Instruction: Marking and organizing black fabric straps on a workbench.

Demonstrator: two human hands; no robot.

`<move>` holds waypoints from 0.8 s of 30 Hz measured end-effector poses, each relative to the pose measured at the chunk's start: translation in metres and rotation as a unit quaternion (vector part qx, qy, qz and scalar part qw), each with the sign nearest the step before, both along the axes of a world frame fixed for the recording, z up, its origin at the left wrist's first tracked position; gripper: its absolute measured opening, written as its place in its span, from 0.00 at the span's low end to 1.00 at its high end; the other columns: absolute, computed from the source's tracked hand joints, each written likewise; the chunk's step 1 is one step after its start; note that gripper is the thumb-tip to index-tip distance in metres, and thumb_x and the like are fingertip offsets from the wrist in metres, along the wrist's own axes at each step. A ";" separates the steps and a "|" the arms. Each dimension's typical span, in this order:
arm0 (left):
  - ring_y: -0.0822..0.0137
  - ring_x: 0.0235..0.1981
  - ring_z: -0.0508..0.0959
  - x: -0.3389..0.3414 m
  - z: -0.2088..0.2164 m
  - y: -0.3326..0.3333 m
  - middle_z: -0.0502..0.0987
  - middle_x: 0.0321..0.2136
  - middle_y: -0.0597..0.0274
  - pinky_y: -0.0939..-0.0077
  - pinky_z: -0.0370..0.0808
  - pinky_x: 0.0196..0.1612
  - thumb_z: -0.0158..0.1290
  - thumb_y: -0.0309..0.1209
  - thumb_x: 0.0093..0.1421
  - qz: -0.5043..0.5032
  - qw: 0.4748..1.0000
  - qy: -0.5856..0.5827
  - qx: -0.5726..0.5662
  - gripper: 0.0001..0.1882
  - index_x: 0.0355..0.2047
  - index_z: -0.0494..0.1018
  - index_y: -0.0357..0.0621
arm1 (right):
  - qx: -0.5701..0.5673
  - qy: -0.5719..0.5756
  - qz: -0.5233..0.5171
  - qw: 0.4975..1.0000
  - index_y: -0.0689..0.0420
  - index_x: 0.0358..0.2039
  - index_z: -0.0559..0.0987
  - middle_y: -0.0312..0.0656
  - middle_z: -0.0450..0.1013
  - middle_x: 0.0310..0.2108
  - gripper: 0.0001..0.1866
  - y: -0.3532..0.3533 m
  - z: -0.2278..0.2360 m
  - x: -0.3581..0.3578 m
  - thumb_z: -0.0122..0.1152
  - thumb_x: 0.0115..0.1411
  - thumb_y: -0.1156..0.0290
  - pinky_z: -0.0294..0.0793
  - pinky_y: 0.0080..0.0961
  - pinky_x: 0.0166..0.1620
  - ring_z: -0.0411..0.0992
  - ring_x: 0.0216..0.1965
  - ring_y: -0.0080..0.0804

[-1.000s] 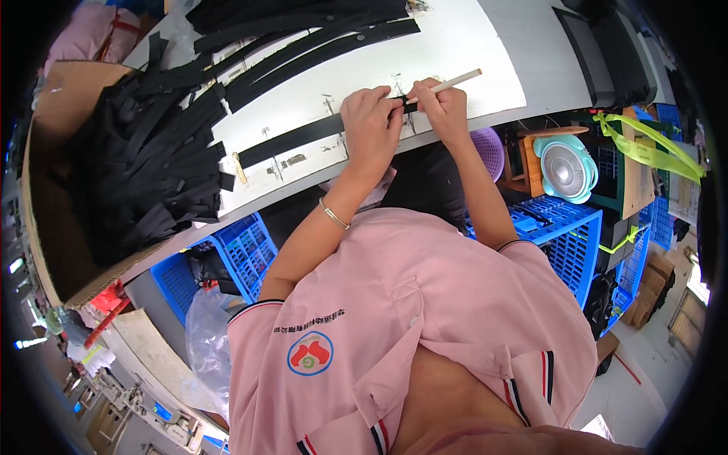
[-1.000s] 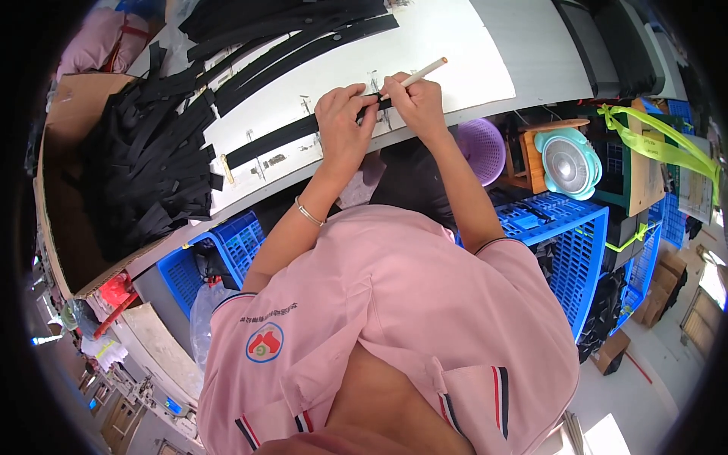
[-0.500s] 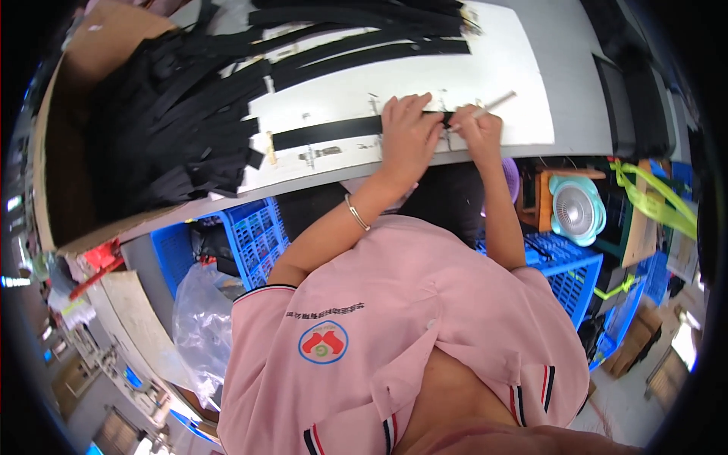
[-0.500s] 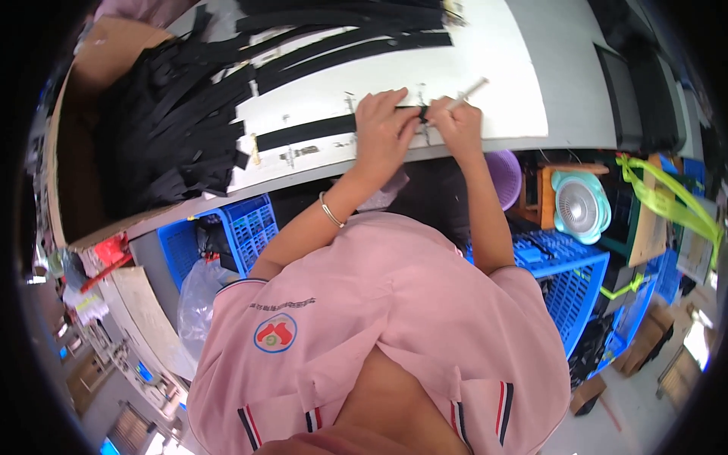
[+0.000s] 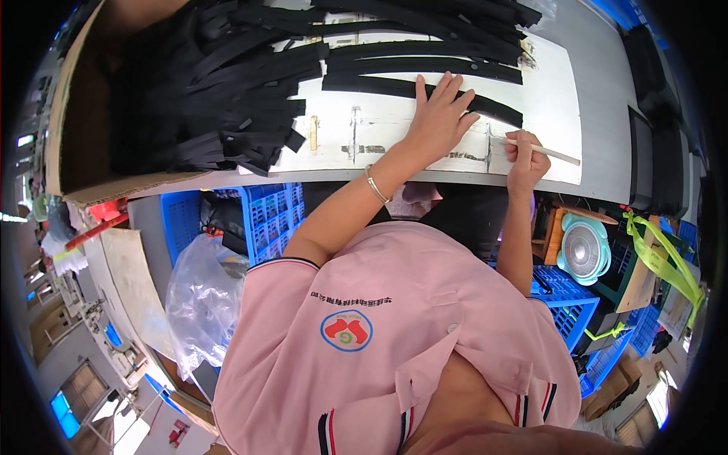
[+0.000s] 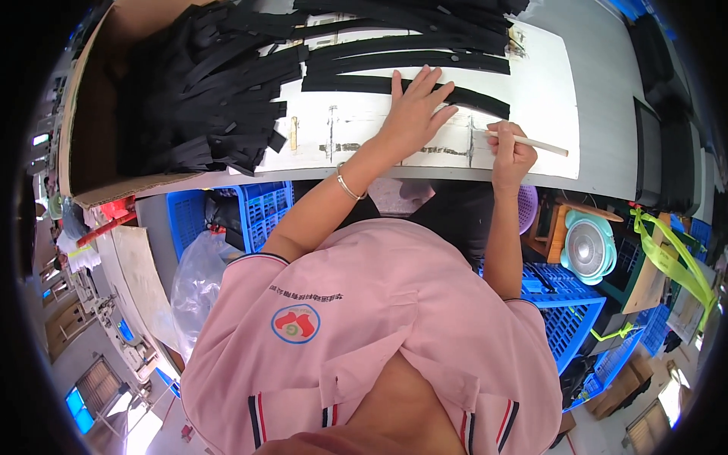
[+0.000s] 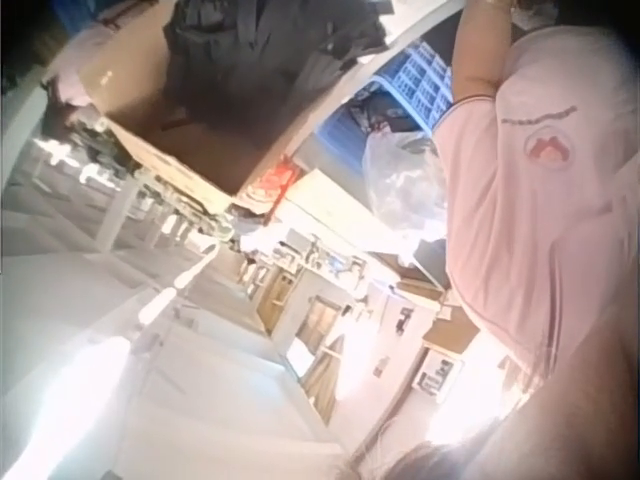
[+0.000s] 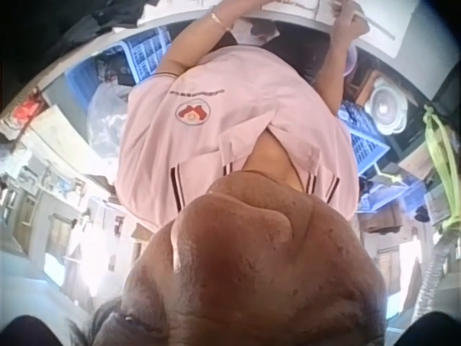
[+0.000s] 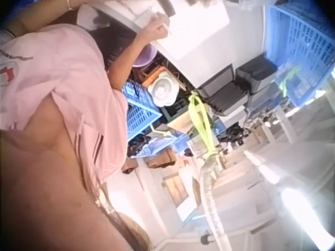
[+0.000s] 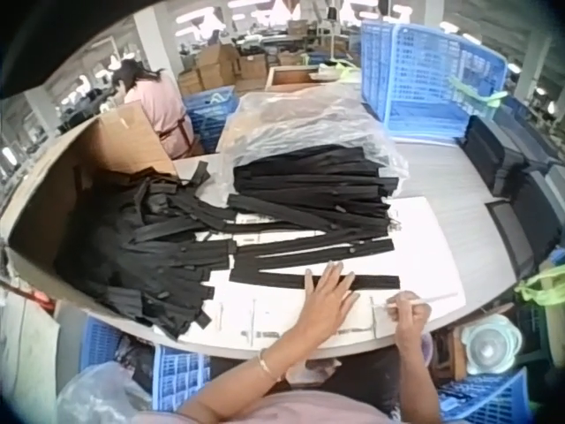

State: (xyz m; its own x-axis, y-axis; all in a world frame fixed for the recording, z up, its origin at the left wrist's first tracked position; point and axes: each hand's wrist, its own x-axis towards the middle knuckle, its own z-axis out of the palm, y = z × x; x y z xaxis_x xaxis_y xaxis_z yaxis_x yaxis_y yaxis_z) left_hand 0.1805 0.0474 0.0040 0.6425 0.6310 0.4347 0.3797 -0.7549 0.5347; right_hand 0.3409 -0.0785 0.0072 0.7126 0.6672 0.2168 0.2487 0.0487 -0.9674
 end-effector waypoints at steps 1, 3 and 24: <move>0.43 0.68 0.62 -0.006 0.000 0.002 0.70 0.60 0.44 0.26 0.45 0.68 0.55 0.36 0.65 -0.004 0.999 -0.034 -0.036 0.20 0.54 0.75 0.40 | -0.004 0.002 -0.005 1.000 0.63 0.31 0.85 0.35 0.77 0.22 0.14 0.001 -0.001 0.000 0.59 0.69 0.68 0.64 0.14 0.27 0.67 0.22 0.14; 0.43 0.68 0.62 -0.028 0.001 0.005 0.70 0.59 0.43 0.28 0.45 0.69 0.56 0.35 0.65 -0.007 0.995 -0.066 -0.072 0.20 0.54 0.75 0.39 | -0.009 0.000 -0.001 1.000 0.63 0.31 0.85 0.34 0.76 0.22 0.14 0.001 -0.002 0.001 0.59 0.69 0.68 0.64 0.13 0.27 0.66 0.21 0.14; 0.51 0.63 0.71 -0.242 0.038 0.040 0.81 0.50 0.57 0.50 0.58 0.71 0.63 0.24 0.56 0.218 0.963 0.101 0.125 0.03 0.31 0.79 0.43 | -0.029 0.024 0.021 0.999 0.63 0.32 0.85 0.32 0.73 0.20 0.13 0.002 0.002 0.000 0.60 0.69 0.67 0.61 0.13 0.26 0.64 0.21 0.13</move>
State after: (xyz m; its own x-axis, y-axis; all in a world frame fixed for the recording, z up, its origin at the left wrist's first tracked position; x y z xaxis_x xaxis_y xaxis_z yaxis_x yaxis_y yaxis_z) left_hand -0.0615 0.0870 0.0420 0.4279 0.7512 0.5025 0.7667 -0.5961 0.2383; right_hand 0.3412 -0.0767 0.0094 0.6920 0.7073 0.1444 0.2017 0.0027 -0.9794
